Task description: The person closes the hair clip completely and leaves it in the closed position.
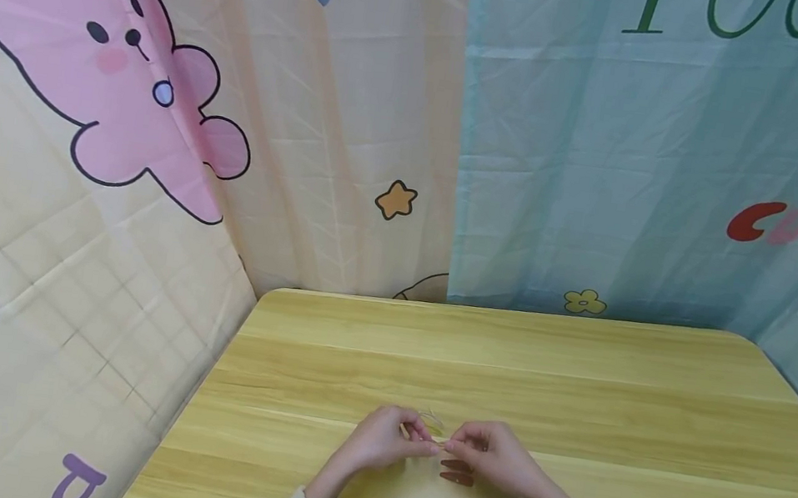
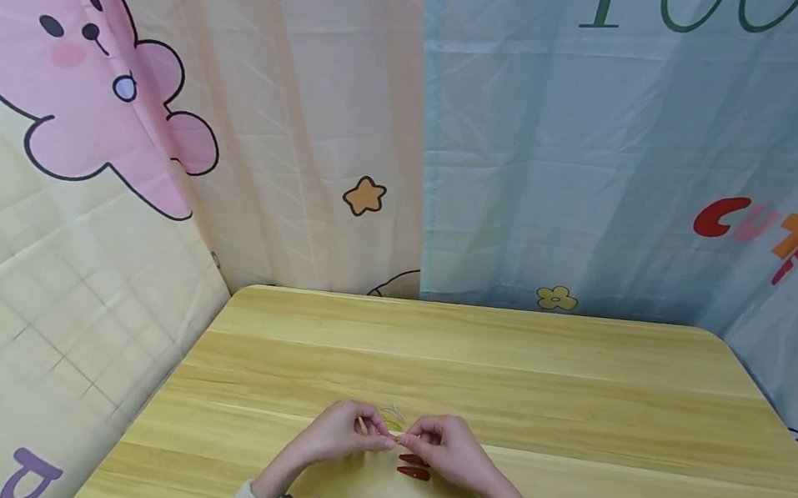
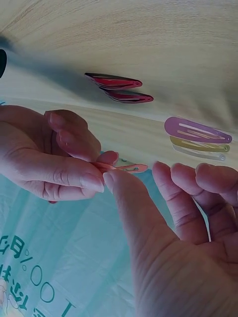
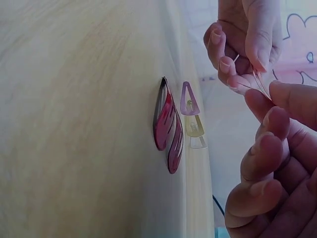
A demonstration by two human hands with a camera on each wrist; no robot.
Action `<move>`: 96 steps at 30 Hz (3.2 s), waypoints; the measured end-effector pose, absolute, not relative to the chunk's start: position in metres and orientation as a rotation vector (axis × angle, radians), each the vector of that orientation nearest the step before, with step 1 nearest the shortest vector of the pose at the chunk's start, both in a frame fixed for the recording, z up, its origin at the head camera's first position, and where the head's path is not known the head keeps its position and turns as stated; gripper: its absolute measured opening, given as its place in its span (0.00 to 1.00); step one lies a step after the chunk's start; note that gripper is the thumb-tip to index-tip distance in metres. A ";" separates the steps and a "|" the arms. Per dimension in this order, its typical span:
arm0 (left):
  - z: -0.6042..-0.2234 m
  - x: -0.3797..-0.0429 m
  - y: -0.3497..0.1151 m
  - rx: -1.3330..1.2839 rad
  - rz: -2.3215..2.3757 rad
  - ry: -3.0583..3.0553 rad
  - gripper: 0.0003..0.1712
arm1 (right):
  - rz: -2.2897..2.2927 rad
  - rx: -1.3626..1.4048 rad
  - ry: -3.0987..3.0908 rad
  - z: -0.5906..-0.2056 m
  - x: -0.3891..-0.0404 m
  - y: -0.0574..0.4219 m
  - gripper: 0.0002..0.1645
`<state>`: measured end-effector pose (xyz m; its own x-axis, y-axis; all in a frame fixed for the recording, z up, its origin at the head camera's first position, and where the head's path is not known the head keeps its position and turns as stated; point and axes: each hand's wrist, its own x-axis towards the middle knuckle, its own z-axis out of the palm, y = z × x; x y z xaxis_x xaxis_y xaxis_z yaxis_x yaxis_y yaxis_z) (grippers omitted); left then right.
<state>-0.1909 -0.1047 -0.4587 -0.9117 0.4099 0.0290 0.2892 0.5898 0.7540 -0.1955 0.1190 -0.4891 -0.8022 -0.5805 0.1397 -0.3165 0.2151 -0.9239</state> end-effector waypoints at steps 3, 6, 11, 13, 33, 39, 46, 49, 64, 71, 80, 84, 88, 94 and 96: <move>-0.458 -0.191 -0.104 0.607 1.228 2.652 0.11 | -1.618 -0.849 2.273 -0.486 -0.193 0.118 0.11; -0.459 -0.191 -0.103 0.655 1.222 2.631 0.10 | -1.594 -0.849 2.320 -0.477 -0.188 0.115 0.10; -0.459 -0.192 -0.103 0.726 1.206 2.606 0.07 | -1.615 -0.850 2.288 -0.457 -0.179 0.112 0.09; -0.459 -0.192 -0.102 0.726 1.205 2.603 0.06 | -1.624 -0.853 2.269 -0.457 -0.179 0.112 0.09; -0.458 -0.192 -0.102 0.695 1.225 2.599 0.09 | -1.743 -0.836 2.056 -0.491 -0.194 0.119 0.11; -0.458 -0.193 -0.103 0.758 1.254 2.569 0.08 | -1.750 -0.858 2.055 -0.487 -0.193 0.118 0.13; -0.459 -0.194 -0.104 0.829 1.250 2.558 0.07 | -1.758 -0.898 2.049 -0.488 -0.193 0.118 0.12; -0.458 -0.194 -0.104 0.838 1.253 2.551 0.07 | -1.758 -0.916 2.043 -0.488 -0.194 0.119 0.12; -0.456 -0.194 -0.105 0.904 1.281 2.507 0.05 | -1.776 -0.917 1.936 -0.484 -0.193 0.119 0.15; -0.455 -0.194 -0.105 0.903 1.310 2.462 0.05 | -1.779 -0.901 1.895 -0.483 -0.194 0.120 0.17; -0.455 -0.195 -0.105 0.927 1.334 2.439 0.05 | -1.760 -0.896 1.925 -0.481 -0.193 0.121 0.16; -0.455 -0.195 -0.105 0.920 1.355 2.418 0.05 | -1.778 -0.909 1.878 -0.481 -0.193 0.122 0.16; -0.455 -0.194 -0.105 0.904 1.365 2.411 0.05 | -1.784 -0.900 1.854 -0.482 -0.194 0.122 0.17; -0.457 -0.194 -0.105 0.892 1.347 2.441 0.05 | -1.757 -0.866 1.909 -0.485 -0.196 0.121 0.20; -0.458 -0.194 -0.105 0.884 1.339 2.457 0.05 | -1.751 -0.843 1.925 -0.486 -0.196 0.121 0.20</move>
